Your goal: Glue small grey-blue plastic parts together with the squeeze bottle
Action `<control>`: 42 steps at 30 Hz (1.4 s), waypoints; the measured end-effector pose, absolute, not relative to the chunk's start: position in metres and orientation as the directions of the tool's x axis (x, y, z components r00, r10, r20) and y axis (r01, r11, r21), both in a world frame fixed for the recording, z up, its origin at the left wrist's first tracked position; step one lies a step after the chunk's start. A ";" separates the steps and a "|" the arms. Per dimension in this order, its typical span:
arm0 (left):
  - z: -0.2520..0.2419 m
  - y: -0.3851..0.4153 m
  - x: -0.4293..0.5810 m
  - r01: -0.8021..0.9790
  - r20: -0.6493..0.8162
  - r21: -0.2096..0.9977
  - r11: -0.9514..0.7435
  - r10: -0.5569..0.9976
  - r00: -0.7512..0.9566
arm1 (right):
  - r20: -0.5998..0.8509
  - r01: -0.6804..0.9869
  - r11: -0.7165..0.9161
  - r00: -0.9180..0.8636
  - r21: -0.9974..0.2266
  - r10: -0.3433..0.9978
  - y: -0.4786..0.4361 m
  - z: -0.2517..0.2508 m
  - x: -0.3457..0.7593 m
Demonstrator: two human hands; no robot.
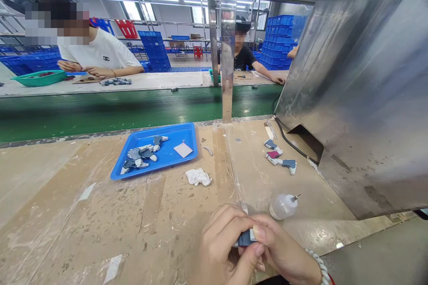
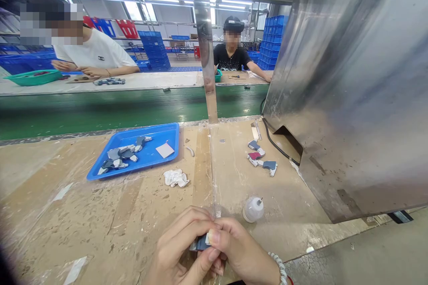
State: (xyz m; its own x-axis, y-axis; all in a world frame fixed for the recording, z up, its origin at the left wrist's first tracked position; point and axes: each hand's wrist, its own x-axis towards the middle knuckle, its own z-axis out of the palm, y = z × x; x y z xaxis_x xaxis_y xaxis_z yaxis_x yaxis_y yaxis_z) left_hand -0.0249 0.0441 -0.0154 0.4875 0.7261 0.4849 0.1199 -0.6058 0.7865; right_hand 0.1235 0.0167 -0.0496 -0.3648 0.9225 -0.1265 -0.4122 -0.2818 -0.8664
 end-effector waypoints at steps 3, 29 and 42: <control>-0.015 0.043 -0.025 0.122 0.485 0.786 -0.606 0.728 0.485 | -0.116 -0.409 -0.262 -0.347 -0.874 0.931 0.017 -0.051 0.124; -0.014 0.041 -0.025 0.103 0.460 0.814 -0.572 0.743 0.487 | -0.083 -0.449 -0.254 -0.366 -0.856 0.927 0.018 -0.051 0.125; -0.014 0.041 -0.025 0.097 0.455 0.818 -0.567 0.740 0.495 | -0.054 -0.458 -0.230 -0.365 -0.858 0.929 0.018 -0.050 0.124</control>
